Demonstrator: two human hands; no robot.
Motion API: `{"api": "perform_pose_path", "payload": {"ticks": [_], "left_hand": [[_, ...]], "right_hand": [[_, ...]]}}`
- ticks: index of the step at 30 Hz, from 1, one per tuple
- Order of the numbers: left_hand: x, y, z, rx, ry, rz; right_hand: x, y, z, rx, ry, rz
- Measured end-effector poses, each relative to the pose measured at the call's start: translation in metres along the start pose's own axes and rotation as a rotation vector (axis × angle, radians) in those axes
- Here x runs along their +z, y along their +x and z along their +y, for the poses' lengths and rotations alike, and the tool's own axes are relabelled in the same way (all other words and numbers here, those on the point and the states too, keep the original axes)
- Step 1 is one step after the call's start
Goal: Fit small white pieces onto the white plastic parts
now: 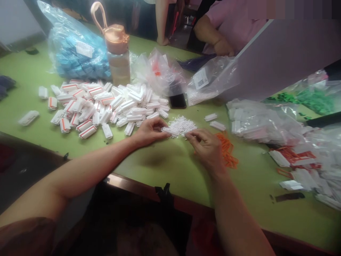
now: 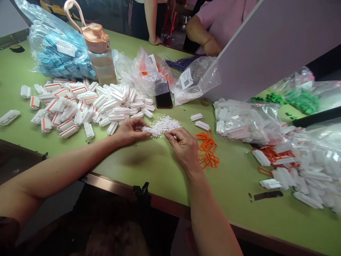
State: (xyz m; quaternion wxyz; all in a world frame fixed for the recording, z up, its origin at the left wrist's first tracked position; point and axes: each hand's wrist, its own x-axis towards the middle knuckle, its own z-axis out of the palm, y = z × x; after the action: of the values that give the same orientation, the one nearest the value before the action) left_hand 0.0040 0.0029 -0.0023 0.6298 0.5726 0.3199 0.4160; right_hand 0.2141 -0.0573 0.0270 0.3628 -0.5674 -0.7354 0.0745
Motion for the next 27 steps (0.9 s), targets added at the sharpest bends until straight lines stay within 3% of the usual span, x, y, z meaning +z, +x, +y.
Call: {"api": "perform_pose_path", "payload": {"ticks": [3, 9, 19, 27], "left_hand": [[0.002, -0.001, 0.003, -0.023, -0.02, -0.003], [0.004, -0.002, 0.007, -0.046, -0.009, -0.011], [0.004, -0.003, 0.005, -0.037, -0.003, -0.007], [0.001, -0.004, -0.001, -0.037, -0.035, 0.039]], "right_hand": [[0.004, 0.0, -0.009, -0.011, 0.113, 0.083], [0.014, 0.0, -0.016, -0.1, 0.015, 0.131], [0.014, -0.005, -0.023, -0.127, -0.393, 0.054], [0.013, -0.007, -0.029, -0.217, -0.427, -0.027]]}}
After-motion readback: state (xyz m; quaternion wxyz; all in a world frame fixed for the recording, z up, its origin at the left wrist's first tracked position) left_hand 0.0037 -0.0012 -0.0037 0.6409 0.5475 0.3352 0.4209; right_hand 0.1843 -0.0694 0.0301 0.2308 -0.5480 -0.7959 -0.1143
